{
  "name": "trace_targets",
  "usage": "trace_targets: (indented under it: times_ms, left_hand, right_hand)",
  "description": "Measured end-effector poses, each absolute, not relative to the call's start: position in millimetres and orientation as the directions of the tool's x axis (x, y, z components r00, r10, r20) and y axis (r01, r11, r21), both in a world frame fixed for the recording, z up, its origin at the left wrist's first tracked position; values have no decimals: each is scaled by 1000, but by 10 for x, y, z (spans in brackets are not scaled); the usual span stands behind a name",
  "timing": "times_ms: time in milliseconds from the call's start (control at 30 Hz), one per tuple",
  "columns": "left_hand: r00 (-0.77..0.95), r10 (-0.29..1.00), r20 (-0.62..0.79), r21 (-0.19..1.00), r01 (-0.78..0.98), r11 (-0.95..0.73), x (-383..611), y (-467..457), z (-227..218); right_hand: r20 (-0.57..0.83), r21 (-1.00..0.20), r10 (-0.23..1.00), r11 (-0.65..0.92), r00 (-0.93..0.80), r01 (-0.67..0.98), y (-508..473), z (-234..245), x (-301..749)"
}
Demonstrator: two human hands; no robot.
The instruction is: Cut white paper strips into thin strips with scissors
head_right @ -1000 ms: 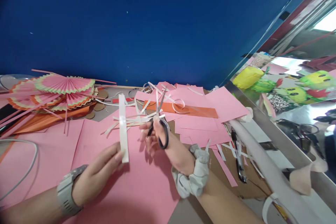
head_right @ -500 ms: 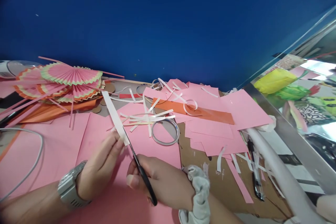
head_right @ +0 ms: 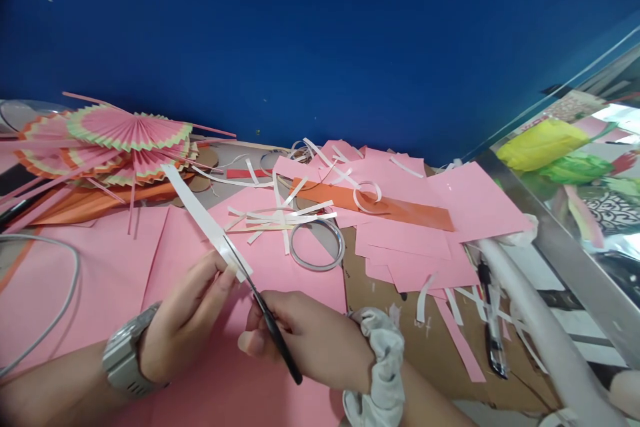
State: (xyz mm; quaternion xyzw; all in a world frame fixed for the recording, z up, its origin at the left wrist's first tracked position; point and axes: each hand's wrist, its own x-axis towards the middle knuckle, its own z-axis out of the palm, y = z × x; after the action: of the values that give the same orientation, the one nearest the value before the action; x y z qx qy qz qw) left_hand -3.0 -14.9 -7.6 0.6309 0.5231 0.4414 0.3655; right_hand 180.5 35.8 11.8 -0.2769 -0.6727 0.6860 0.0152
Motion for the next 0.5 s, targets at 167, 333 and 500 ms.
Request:
trace_targets:
  times_ms: [167,333,500]
  left_hand:
    - [28,988,149,927,345,-150,-25,-149,-87]
    - [26,988,152,919,363,-150,-20,-136,-67]
    - [11,989,145,926,352,-139,-18,-128,-70]
  right_hand:
    - [-428,-903,394,-150,-813,402,361,166,1785]
    - [-436,-900,390,-190,-812,392,357,176,1771]
    - [-428,-903,394,-167,-813,395,346,153,1794]
